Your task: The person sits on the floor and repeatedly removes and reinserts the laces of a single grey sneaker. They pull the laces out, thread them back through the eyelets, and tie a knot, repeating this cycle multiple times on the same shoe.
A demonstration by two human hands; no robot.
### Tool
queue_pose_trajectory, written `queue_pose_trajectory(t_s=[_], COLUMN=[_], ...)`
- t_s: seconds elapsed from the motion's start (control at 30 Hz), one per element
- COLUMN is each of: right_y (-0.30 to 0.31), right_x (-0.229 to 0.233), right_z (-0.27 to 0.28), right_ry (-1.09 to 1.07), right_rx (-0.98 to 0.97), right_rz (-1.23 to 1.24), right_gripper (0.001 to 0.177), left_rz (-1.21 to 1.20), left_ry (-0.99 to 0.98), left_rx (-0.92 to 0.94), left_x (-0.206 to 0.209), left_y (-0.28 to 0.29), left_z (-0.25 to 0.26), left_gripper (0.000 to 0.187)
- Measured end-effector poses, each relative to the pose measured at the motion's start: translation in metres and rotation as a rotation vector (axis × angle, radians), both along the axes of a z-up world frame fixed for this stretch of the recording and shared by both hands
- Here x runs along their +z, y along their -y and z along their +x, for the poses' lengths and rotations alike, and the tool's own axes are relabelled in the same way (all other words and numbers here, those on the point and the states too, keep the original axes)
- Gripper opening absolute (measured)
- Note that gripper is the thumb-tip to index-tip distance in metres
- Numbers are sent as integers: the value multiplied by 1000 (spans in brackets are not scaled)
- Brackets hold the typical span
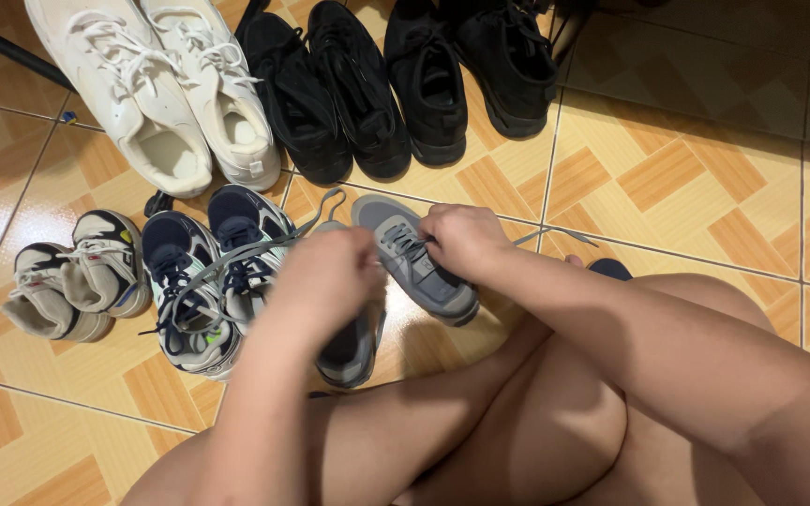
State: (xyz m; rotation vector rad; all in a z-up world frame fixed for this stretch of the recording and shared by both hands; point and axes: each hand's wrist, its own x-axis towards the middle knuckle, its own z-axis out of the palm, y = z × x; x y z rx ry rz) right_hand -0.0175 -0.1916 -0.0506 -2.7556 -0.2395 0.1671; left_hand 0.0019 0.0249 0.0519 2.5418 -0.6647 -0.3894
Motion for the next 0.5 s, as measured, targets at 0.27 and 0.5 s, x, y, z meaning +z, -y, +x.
queue_pose_trajectory(t_s=[0.27,0.5], right_y=[2,13], right_x=[9,13], right_z=[3,11], right_ry=[-124,-110], right_rx=[-102,-139], right_rz=[48,31], right_gripper=[20,28], left_rz=[147,27], left_ry=[-130,-40], left_rx=[256,428], left_x=[85,79], left_y=[-65,-153], left_z=[12,9], left_gripper=[17,18])
